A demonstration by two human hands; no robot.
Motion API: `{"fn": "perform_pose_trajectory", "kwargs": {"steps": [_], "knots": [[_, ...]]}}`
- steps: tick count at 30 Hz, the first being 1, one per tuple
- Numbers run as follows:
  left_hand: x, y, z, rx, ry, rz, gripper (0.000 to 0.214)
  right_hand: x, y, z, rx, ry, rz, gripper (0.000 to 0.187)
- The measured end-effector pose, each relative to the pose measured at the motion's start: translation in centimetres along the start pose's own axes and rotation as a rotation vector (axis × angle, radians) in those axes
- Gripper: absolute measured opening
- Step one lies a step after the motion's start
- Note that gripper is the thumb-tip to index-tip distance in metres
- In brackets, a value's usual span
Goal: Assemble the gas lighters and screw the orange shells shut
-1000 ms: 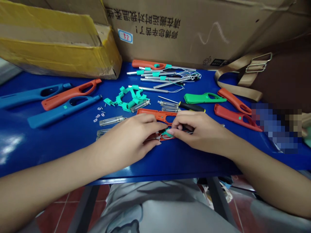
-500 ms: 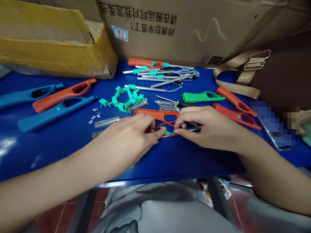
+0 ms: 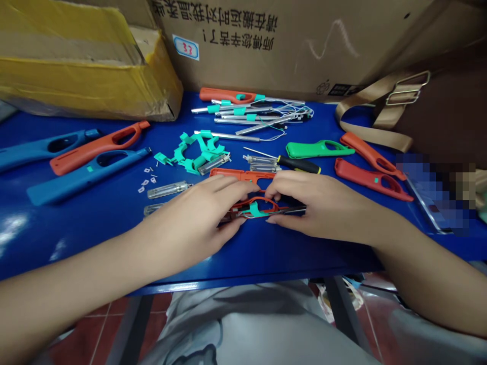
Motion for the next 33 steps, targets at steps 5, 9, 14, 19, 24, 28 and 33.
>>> {"fn": "perform_pose_trajectory", "kwargs": {"steps": [5,9,14,19,24,28,33], "knots": [[0.0,0.3,0.0,-0.009,0.025,-0.028,0.034,-0.3,-0.1,-0.5,-0.029,0.045,0.015,0.019],[0.0,0.4,0.1,0.006,0.046,-0.048,0.034,-0.5,-0.4,-0.6,-0.003,0.070,0.060,0.020],[-0.1,0.2,0.0,0.020,0.015,-0.040,0.037,-0.5,-0.4,0.0,0.043,0.077,0.032,0.024],[-0.4,-0.1,0.2,0.016,-0.002,-0.018,0.042,-0.2,-0.3,1.2,0.051,0.161,-0.011,0.019],[-0.5,-0.2,0.2,-0.013,-0.021,-0.005,0.037,0.5,0.3,2.3,0.062,0.139,0.004,0.008],[-0.3,0.0,0.3,-0.072,0.004,-0.011,0.032,1.1,1.2,2.5,-0.025,-0.011,0.005,0.005],[-0.2,0.0,0.3,-0.131,0.029,-0.016,0.025,1.1,1.4,2.4,-0.095,-0.074,0.007,0.009]]}}
Point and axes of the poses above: each hand's wrist, its own x-axis away from the middle knuckle, its own z-axis out of the back of the hand, y = z × x, the point moved 6 cm from there along -x, towards the middle knuckle, and after that the axes turned 15 degrees about z, right-handed, at the moved point
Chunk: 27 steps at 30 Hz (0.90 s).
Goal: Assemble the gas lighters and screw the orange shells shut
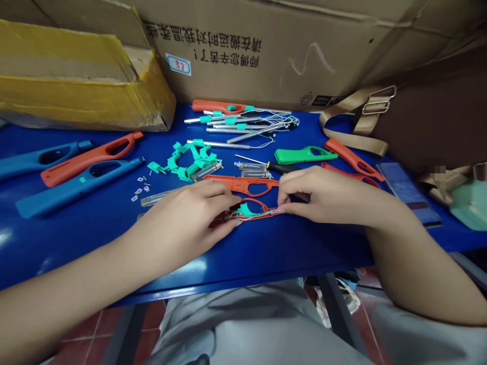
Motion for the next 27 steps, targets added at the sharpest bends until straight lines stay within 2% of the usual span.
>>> {"fn": "perform_pose_trajectory", "kwargs": {"steps": [3,7,10,13,16,20,22,24,27], "knots": [[-0.1,0.0,-0.1,-0.031,0.017,-0.022,0.024,-0.3,-0.2,0.0,-0.015,0.047,0.051,0.009],[-0.1,0.2,0.0,-0.028,0.056,-0.084,0.029,-0.6,-0.3,0.4,0.048,0.254,0.139,0.010],[-0.3,0.3,0.4,0.028,0.069,-0.109,0.032,-1.0,0.2,-0.2,0.173,0.236,0.115,0.012],[-0.6,-0.1,1.4,0.058,0.130,-0.074,0.030,-1.4,0.3,-0.6,0.219,0.233,0.118,0.007],[-0.9,-0.6,2.7,0.032,0.206,-0.063,0.031,-1.4,0.2,0.0,0.098,0.355,0.128,0.008],[-1.2,-1.2,3.5,-0.124,0.230,-0.129,0.039,-1.1,1.3,0.6,-0.259,0.569,-0.034,0.017],[-1.2,-1.3,3.5,-0.174,0.208,-0.158,0.037,-1.1,2.0,0.0,-0.469,0.579,-0.128,0.024],[-1.0,-1.3,3.5,-0.210,0.193,-0.179,0.030,-1.4,2.2,-0.8,-0.616,0.543,-0.164,0.027],[-0.7,-1.2,3.2,-0.305,0.173,-0.206,0.028,-1.9,1.8,-1.5,-0.633,0.515,-0.090,0.032]]}}
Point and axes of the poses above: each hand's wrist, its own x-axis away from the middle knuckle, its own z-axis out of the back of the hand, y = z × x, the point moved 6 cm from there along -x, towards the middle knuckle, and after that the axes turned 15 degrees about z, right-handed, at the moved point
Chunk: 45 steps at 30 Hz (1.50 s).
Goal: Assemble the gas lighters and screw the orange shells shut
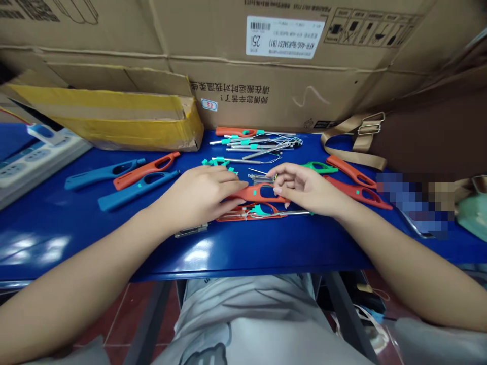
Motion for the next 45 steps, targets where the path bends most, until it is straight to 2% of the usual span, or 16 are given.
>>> {"fn": "perform_pose_trajectory", "kwargs": {"steps": [2,5,8,12,14,16,19,22,28,34,45], "knots": [[0.2,0.2,-0.1,-0.048,-0.029,-0.038,0.029,0.1,-0.2,-0.6,0.051,-0.038,0.087,0.036],[0.4,0.5,0.0,-0.051,-0.036,-0.089,0.029,0.3,-0.6,-1.6,0.056,-0.106,0.154,0.030],[0.5,0.6,0.3,-0.021,-0.025,-0.098,0.032,0.4,-0.6,-2.0,-0.045,-0.125,0.083,0.024],[0.4,0.5,0.6,-0.005,-0.038,-0.050,0.032,0.4,-0.2,-1.9,-0.150,-0.104,-0.038,0.033],[0.3,0.5,0.7,0.033,-0.069,-0.011,0.029,0.4,-0.3,-1.7,-0.098,-0.086,-0.011,0.036],[0.3,0.5,0.7,0.091,-0.132,0.022,0.026,0.4,-0.8,-1.6,0.055,-0.101,0.073,0.039],[0.4,0.8,0.4,0.170,-0.227,0.056,0.024,0.4,-2.0,-2.1,0.329,-0.199,0.259,0.043],[0.4,1.0,0.0,0.199,-0.275,0.067,0.022,0.6,-2.7,-2.5,0.460,-0.276,0.368,0.037],[0.5,1.2,-0.6,0.130,-0.287,0.050,0.025,0.7,-2.3,-2.7,0.502,-0.301,0.385,0.033],[0.7,1.1,-0.9,0.041,-0.297,0.034,0.025,0.8,-1.8,-3.1,0.528,-0.324,0.401,0.035],[1.0,1.3,-0.8,0.007,-0.299,0.035,0.022,0.9,-1.5,-3.2,0.587,-0.331,0.377,0.041]]}}
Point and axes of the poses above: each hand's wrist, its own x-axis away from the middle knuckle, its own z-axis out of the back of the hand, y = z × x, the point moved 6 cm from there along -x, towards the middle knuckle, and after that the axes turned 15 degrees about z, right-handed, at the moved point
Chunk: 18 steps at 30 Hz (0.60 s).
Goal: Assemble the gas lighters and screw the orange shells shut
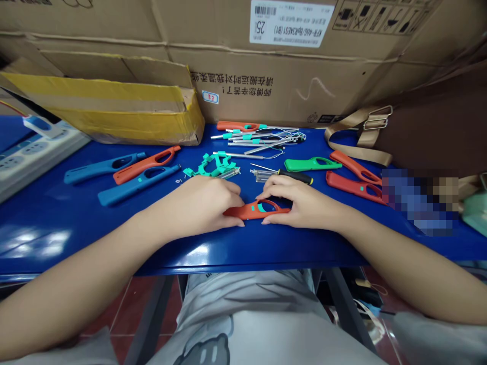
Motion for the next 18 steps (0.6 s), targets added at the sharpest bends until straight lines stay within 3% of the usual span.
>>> {"fn": "perform_pose_trajectory", "kwargs": {"steps": [7,18], "knots": [[-0.2,0.5,-0.2,-0.118,0.107,-0.022,0.020,-0.2,-1.6,0.1,0.425,-0.128,0.141,0.032],[-0.6,0.2,-0.3,0.073,0.183,-0.016,0.032,0.1,-1.2,1.3,0.334,-0.002,0.117,0.025]]}}
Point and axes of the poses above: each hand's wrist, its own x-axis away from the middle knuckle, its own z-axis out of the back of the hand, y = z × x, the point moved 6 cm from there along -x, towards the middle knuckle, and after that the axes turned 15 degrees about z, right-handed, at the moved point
